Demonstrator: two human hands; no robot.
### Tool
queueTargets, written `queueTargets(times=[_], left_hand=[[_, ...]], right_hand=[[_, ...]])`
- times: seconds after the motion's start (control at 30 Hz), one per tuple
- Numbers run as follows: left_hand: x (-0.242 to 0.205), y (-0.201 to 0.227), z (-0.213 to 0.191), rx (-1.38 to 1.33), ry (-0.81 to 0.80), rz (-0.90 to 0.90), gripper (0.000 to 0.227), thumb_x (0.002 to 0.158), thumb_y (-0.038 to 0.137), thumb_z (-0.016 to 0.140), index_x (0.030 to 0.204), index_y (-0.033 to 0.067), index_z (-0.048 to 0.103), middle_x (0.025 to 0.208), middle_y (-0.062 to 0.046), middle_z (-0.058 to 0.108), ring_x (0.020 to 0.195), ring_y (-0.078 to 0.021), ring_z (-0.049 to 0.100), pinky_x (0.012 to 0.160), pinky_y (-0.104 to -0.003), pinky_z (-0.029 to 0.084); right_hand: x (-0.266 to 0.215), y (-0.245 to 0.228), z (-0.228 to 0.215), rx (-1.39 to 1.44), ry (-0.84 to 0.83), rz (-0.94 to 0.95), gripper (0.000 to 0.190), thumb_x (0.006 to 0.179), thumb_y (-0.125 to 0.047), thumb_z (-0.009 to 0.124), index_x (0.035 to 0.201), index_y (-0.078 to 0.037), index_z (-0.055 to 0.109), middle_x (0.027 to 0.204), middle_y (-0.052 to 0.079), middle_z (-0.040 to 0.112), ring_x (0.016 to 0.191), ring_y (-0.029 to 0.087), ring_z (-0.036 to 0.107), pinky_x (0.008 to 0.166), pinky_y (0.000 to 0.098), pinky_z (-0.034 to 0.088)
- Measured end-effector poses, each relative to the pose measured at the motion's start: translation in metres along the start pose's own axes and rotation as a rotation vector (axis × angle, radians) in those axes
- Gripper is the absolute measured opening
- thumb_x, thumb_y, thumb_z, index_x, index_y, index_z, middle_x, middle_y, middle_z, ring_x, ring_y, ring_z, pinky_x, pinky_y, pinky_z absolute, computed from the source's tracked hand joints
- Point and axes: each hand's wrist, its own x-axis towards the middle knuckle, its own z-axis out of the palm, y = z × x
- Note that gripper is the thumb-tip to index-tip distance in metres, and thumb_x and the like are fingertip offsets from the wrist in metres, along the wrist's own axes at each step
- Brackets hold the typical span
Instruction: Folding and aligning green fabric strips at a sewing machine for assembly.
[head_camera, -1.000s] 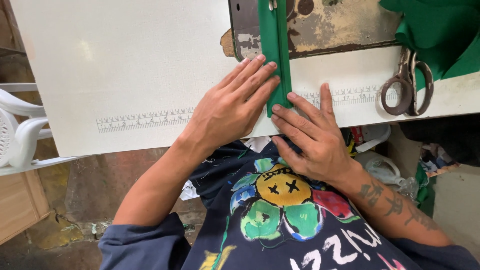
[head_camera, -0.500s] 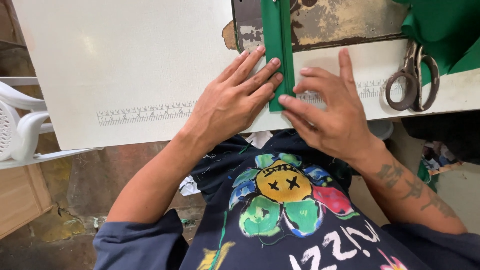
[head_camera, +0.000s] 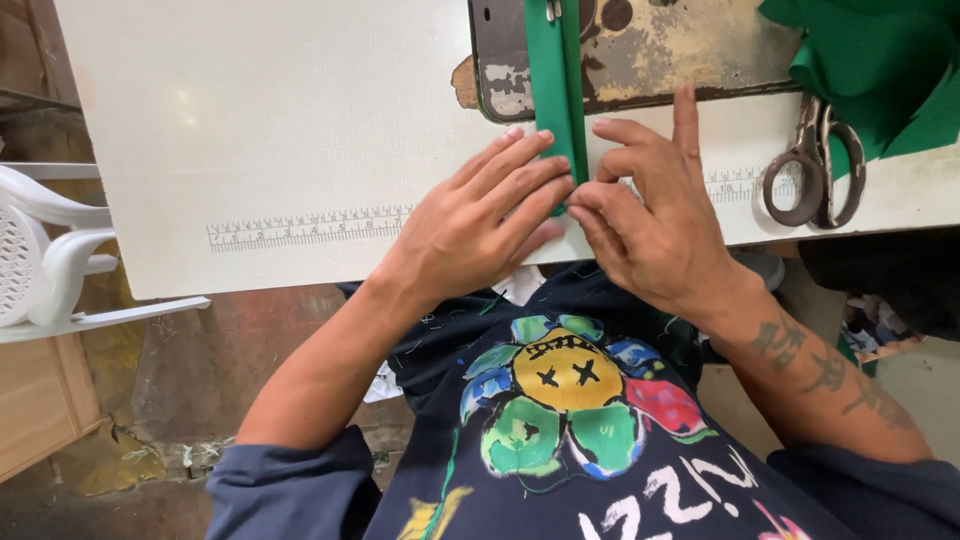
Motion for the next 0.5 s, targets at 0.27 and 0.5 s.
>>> queueTargets(times=[0.27,0.5], left_hand=[[0.001,0.003,0.011,0.111,0.213,0.05,0.008,0.109,-0.001,0.076,0.114,-0.0056,0.08,0.12,-0.021,0.081,0.125,-0.0399,0.073,0.114,-0.051,0.06],[-0.001,0.003,0.014,0.117,0.193,0.054,0.01,0.11,-0.001,0.073,0.115,-0.0055,0.08,0.121,-0.021,0.081,0.127,-0.0395,0.073,0.116,-0.051,0.059]], right_hand=[[-0.012,0.034,-0.002,0.12,0.092,0.042,0.033,0.114,-0.002,0.077,0.144,0.008,0.069,0.14,0.032,0.069,0.145,0.051,0.062,0.139,0.0647,0.027],[-0.019,0.037,-0.002,0.048,-0.069,-0.048,0.027,0.109,-0.002,0.073,0.137,-0.003,0.077,0.147,0.016,0.074,0.151,0.048,0.059,0.13,0.0833,0.018]])
